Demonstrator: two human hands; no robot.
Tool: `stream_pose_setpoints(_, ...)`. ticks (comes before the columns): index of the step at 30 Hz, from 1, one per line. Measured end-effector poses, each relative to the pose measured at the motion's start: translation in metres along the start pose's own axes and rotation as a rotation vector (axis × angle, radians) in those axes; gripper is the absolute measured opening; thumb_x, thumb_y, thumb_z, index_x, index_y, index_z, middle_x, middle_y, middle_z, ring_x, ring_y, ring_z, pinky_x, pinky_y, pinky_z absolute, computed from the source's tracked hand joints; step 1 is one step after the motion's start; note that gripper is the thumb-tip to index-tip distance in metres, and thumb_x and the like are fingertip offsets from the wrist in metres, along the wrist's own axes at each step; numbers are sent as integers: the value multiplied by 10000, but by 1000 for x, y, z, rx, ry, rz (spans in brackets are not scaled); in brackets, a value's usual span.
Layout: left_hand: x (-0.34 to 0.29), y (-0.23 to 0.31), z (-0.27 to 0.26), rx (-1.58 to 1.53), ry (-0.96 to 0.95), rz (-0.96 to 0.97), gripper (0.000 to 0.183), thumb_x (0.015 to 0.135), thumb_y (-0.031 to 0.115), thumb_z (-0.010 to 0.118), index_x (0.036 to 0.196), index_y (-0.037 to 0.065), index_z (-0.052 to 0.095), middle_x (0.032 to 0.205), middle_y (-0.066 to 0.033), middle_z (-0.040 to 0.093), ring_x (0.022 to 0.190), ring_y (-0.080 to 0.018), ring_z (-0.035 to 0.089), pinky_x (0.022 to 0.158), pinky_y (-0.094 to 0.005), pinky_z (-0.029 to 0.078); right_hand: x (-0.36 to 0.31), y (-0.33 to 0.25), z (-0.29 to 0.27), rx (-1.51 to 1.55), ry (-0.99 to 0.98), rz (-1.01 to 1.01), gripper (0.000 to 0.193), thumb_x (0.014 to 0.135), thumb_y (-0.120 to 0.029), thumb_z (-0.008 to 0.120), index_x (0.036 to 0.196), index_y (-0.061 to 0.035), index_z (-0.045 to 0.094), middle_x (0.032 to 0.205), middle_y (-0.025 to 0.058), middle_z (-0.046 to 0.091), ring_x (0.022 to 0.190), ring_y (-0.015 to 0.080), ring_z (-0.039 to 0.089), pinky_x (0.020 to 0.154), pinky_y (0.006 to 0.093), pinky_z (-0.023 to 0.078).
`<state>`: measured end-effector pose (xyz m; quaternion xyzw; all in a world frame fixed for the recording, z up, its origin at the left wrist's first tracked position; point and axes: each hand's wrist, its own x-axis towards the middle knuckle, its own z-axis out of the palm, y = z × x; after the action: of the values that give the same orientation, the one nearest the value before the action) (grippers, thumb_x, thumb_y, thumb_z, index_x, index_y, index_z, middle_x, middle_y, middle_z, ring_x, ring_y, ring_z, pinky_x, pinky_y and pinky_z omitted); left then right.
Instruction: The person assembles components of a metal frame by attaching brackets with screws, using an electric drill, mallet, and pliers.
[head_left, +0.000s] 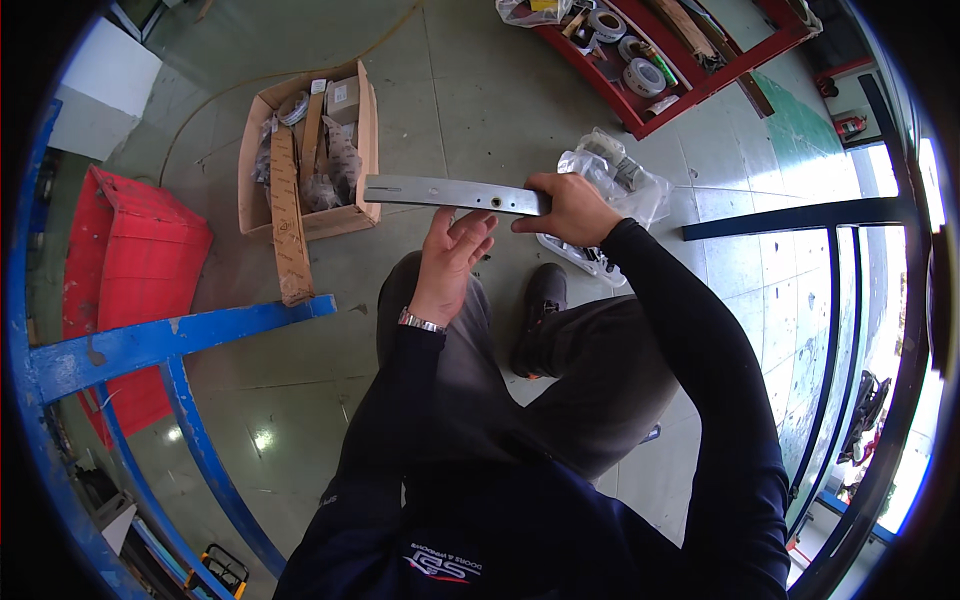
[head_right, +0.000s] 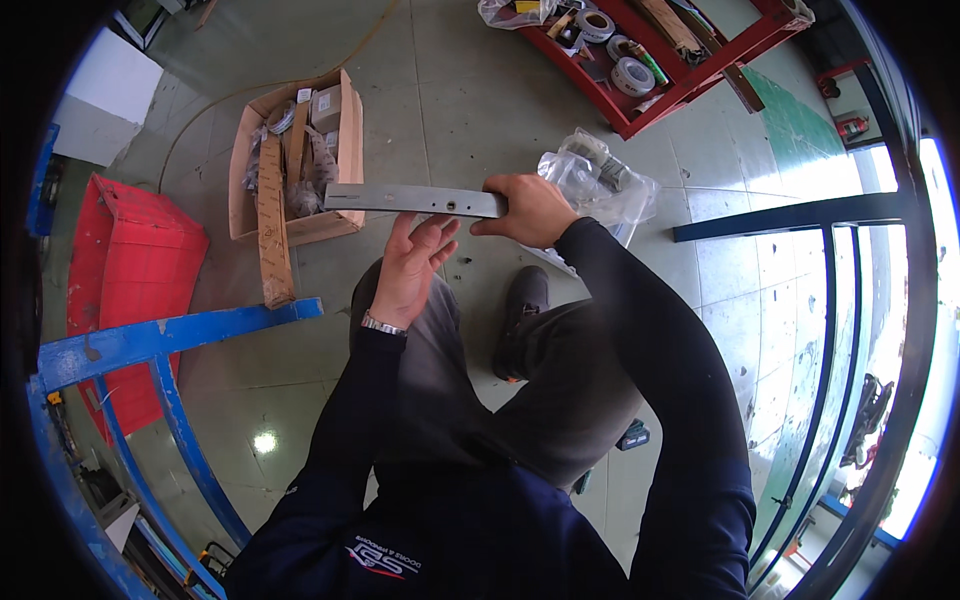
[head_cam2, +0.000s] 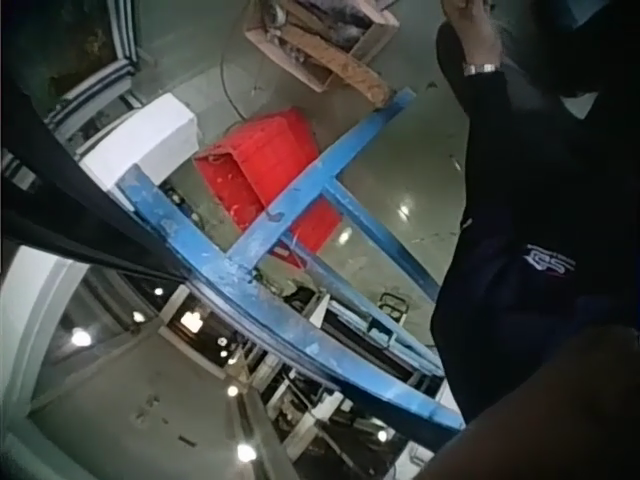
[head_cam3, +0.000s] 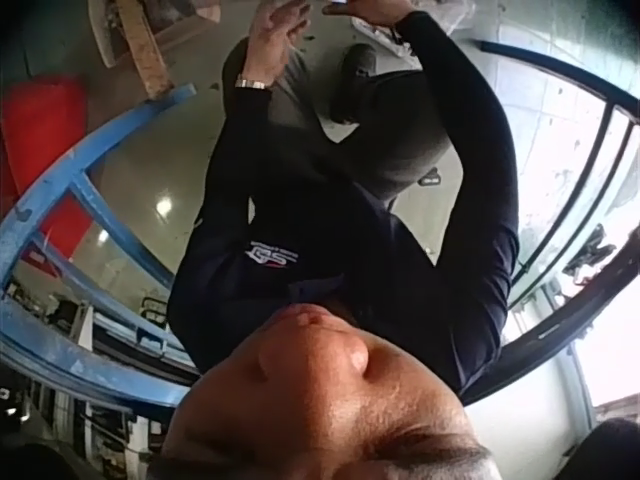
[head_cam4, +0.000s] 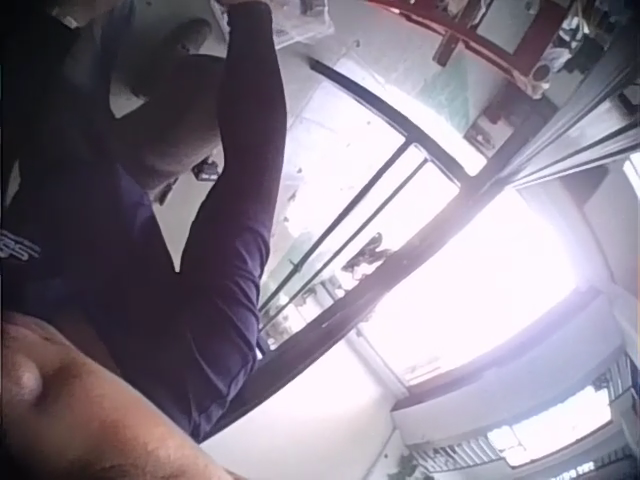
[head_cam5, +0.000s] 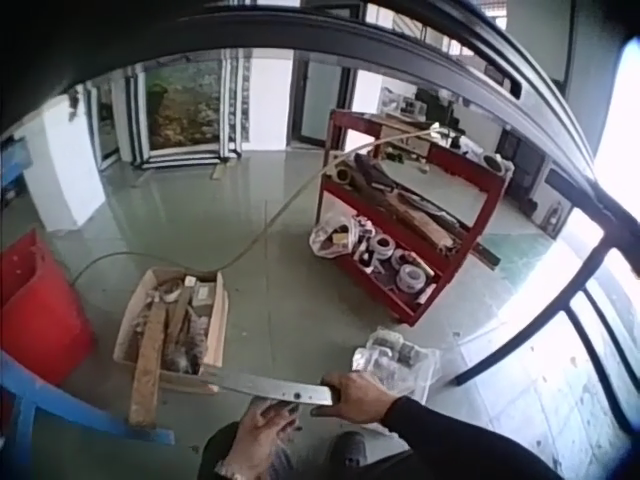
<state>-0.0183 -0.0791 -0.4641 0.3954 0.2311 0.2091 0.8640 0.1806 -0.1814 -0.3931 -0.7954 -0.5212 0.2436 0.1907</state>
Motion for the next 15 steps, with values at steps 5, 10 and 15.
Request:
stream_pose_setpoints(5, -4, -5, -2, -150, -28, -26, 474, 995, 271, 620, 1427, 165, 455, 1263, -58, 618, 1164, -182, 591, 991, -363, 448, -1, 1, 8, 92, -106, -23, 460, 718, -398, 825, 954, -32, 676, 801, 168, 685, 797, 361, 674, 727, 427, 509)
stream_pose_setpoints(10, 0, -16, -8, -235, 61, -30, 346, 1008, 300, 594, 1303, 124, 548, 1152, -51, 668, 1060, -170, 647, 951, -358, 498, -2, 2, 13, 140, -144, -49, 503, 721, -398, 826, 984, -2, 664, 840, 197, 687, 828, 373, 678, 740, 432, 512)
stream_pose_setpoints(15, 3, -18, -16, -281, 93, -29, 249, 1010, 327, 584, 1118, 103, 586, 1051, -49, 691, 980, -166, 670, 892, -345, 532, -6, -14, 3, 187, -410, -37, 572, 778, -446, 806, 1076, 13, 640, 895, 170, 691, 839, 269, 673, 764, 367, 513)
